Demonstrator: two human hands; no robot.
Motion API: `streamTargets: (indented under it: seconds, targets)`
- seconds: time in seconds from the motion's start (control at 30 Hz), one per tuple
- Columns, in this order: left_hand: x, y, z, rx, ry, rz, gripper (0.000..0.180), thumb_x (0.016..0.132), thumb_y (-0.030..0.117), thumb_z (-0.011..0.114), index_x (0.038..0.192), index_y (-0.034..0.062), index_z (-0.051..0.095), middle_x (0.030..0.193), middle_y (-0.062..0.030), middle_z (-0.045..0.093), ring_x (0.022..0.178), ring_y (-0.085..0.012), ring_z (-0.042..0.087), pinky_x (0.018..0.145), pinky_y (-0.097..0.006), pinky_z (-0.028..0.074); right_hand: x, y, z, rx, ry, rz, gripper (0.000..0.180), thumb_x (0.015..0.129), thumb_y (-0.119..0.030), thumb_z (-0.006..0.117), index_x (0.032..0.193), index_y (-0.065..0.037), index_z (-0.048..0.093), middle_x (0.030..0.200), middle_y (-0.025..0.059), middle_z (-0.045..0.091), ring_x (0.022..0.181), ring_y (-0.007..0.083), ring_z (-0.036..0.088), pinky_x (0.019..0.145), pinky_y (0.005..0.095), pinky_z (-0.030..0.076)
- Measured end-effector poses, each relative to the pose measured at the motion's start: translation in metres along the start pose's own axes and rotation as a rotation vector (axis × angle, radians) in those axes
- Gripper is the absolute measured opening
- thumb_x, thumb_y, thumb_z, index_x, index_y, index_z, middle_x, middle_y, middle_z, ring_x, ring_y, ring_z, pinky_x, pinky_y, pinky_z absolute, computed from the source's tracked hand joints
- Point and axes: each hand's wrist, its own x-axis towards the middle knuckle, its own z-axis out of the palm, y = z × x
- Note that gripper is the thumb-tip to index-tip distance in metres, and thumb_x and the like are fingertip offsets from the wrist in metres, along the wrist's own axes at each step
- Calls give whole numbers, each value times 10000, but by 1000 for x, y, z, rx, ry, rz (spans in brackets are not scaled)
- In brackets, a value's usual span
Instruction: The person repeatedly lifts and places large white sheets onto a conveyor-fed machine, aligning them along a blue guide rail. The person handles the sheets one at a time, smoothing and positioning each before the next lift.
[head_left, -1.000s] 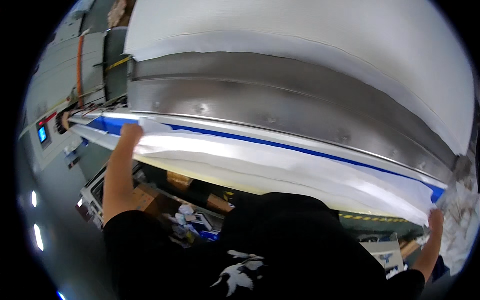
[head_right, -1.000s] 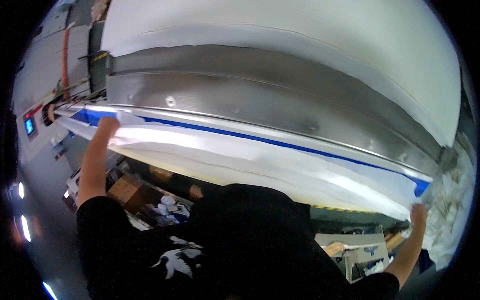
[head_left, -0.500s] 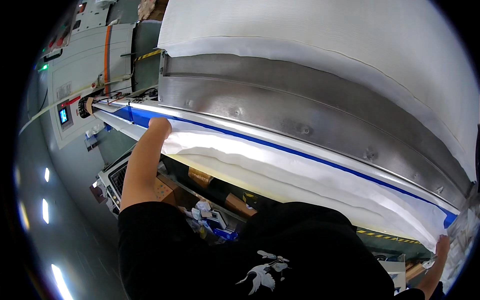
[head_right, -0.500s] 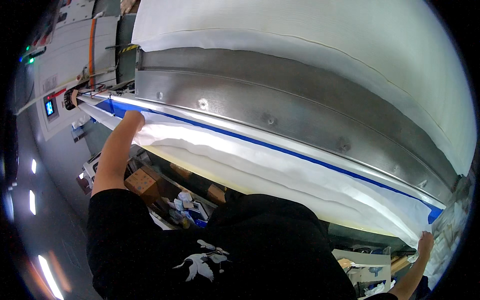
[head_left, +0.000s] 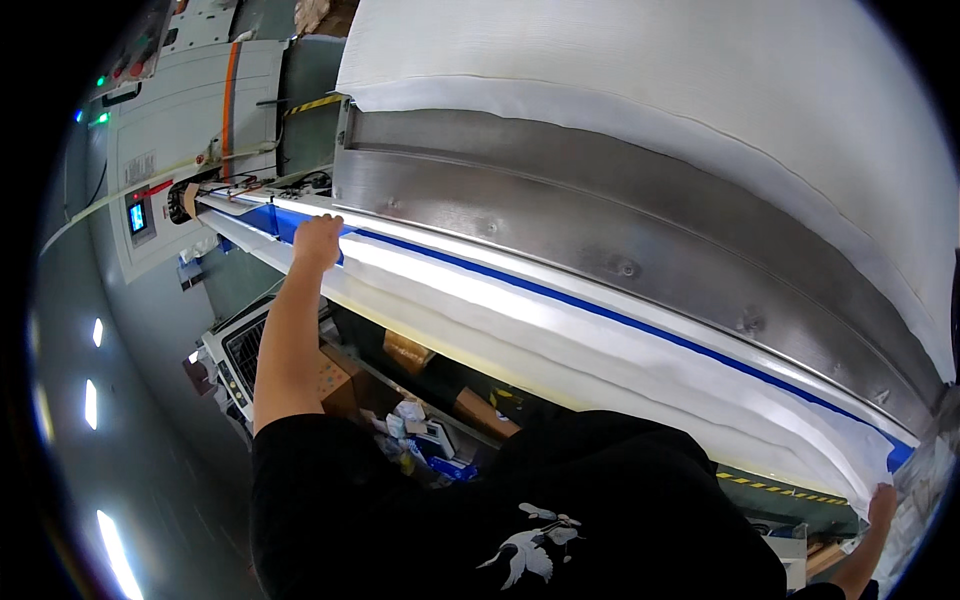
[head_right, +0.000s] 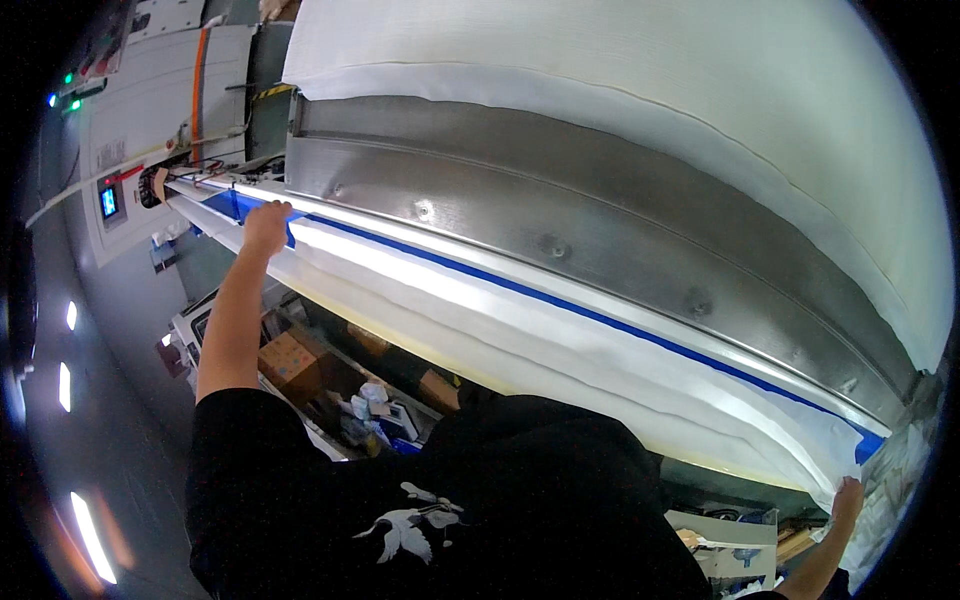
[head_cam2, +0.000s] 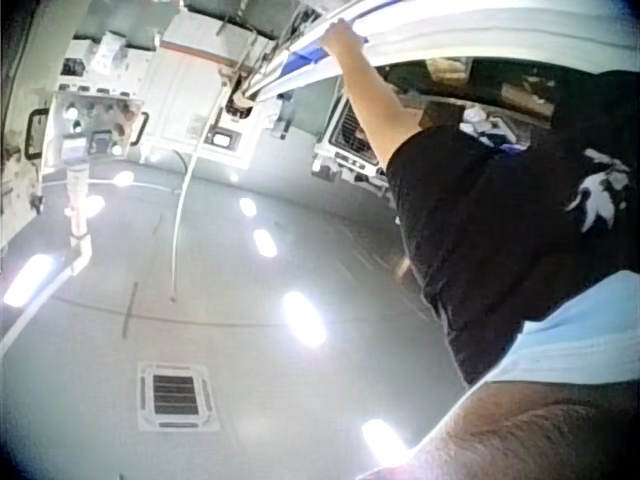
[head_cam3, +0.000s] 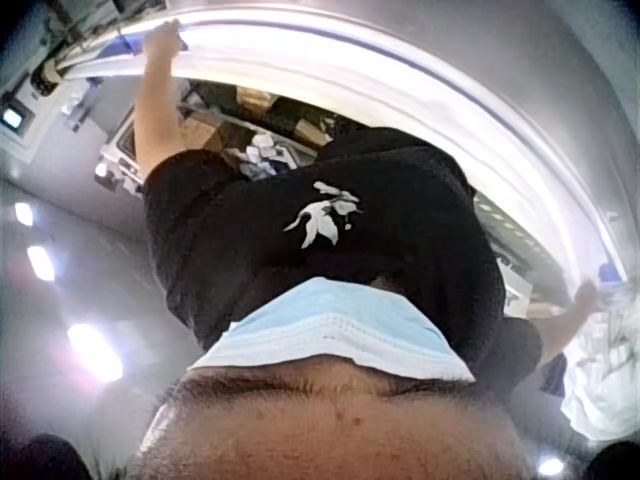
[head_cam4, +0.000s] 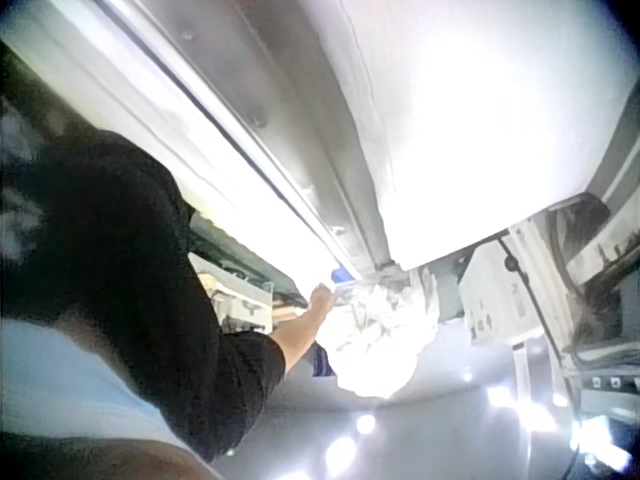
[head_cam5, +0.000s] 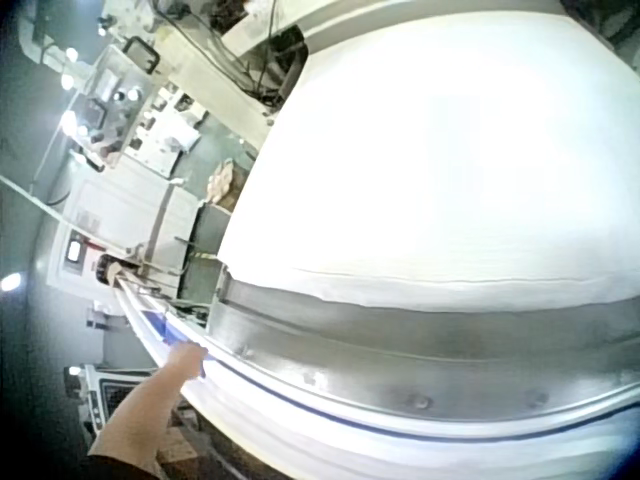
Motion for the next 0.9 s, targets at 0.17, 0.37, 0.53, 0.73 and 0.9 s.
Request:
streamTargets:
  seconds: [0.17, 0.37, 0.53, 0.73, 0.9]
  targets:
    - [1, 1, 128, -413, 259, 206, 382, 721, -60, 475, 1038, 94, 623, 1128, -113, 604, 1069, -319, 544, 892, -421, 445, -9, 40, 19, -141, 193, -93, 175, 822, -173, 534, 901, -65, 647, 921, 143, 638, 923, 328, 578, 813, 440, 445]
    - [3, -31, 102, -62, 274, -154, 354, 844, 34, 462, 1189, 86, 525, 1139, -156, 576, 997, -342, 565, 794, -458, 467, -4, -104, -103, -30, -208, -42, 238, 718, -185, 531, 880, -40, 629, 921, 188, 645, 878, 371, 608, 792, 431, 489]
    - [14, 51, 15, -264, 446, -95, 414, 809, 8, 501, 1211, 105, 503, 1172, -141, 559, 1025, -332, 560, 817, -429, 472, -22, -165, -142, 282, -244, -112, 405, 687, -223, 597, 1034, -15, 584, 990, 225, 633, 943, 388, 597, 836, 436, 476]
    - [-10, 136, -63, -539, 598, 120, 379, 811, 21, 526, 1184, 87, 522, 1120, -135, 591, 1005, -332, 578, 830, -415, 468, -7, -175, -147, 397, -234, -185, 515, 600, -271, 694, 1044, -27, 604, 939, 193, 652, 898, 358, 620, 803, 381, 493]
    - [-12, 142, -66, -655, 642, 90, 357, 816, 37, 531, 1171, 81, 537, 1120, -137, 592, 1021, -320, 573, 852, -405, 456, -6, -153, -110, 340, -114, 14, 371, 595, -266, 705, 904, -72, 637, 900, 139, 666, 867, 334, 630, 782, 377, 502]
